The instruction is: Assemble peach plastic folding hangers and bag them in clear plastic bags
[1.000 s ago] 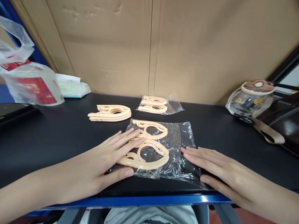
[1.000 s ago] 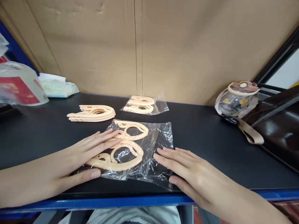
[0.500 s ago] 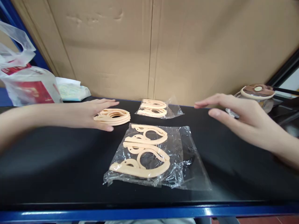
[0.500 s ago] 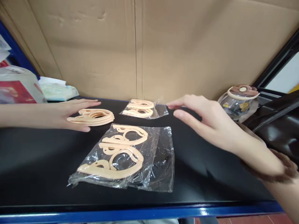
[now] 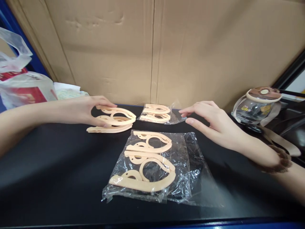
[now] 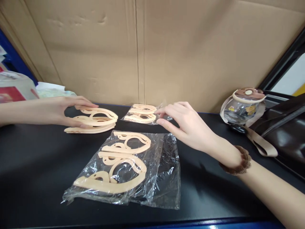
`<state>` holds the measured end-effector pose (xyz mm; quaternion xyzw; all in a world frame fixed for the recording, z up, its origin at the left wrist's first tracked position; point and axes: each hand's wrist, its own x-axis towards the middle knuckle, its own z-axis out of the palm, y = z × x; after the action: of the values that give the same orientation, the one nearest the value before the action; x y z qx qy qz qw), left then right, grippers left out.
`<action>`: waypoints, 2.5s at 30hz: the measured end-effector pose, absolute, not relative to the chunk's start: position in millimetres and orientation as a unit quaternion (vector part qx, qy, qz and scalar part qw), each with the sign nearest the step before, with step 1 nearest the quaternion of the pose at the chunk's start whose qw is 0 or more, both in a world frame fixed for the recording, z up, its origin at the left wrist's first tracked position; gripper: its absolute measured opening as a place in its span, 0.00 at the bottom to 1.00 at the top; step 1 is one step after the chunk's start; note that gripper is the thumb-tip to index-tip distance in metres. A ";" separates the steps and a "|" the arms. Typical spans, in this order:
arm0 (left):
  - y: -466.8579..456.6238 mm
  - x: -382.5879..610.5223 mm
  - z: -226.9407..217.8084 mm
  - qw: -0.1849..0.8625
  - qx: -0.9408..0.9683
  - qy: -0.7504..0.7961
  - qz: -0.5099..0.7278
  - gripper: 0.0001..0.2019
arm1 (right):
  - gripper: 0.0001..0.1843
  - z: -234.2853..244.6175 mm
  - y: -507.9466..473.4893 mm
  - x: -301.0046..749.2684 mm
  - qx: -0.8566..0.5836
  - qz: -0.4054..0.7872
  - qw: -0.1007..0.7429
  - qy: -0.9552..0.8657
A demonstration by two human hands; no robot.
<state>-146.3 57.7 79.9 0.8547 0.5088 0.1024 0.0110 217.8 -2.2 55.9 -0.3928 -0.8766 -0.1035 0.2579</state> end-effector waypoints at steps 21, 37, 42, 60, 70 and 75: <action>-3.0 -55.2 65.0 0.125 0.907 0.357 0.188 0.43 | 0.33 58.8 -44.3 216.8 -0.446 0.008 0.275 -0.852; 17.7 -83.6 10.9 0.125 0.914 0.383 0.045 0.32 | 0.33 30.3 -67.2 260.3 -0.549 0.054 0.143 -0.822; 12.7 -83.9 6.9 0.122 0.912 0.387 0.054 0.34 | 0.32 23.1 -60.3 244.9 -0.535 0.096 0.180 -0.820; -2.0 -70.5 11.8 0.143 0.913 0.380 0.045 0.35 | 0.53 -0.2 -37.3 205.8 -0.509 0.080 0.236 -0.824; -3.1 -73.6 9.9 0.125 0.912 0.382 0.085 0.35 | 0.58 -1.6 -35.6 224.6 -0.555 -0.076 0.198 -0.804; -2.6 -73.1 9.4 0.135 0.911 0.379 0.094 0.34 | 0.49 -1.2 -36.1 232.4 -0.526 0.066 0.216 -0.820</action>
<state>-73.1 -2.6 9.4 0.9107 0.3790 0.0943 0.1348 232.4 -36.1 -1.2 -0.5258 -0.8202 0.0659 0.2156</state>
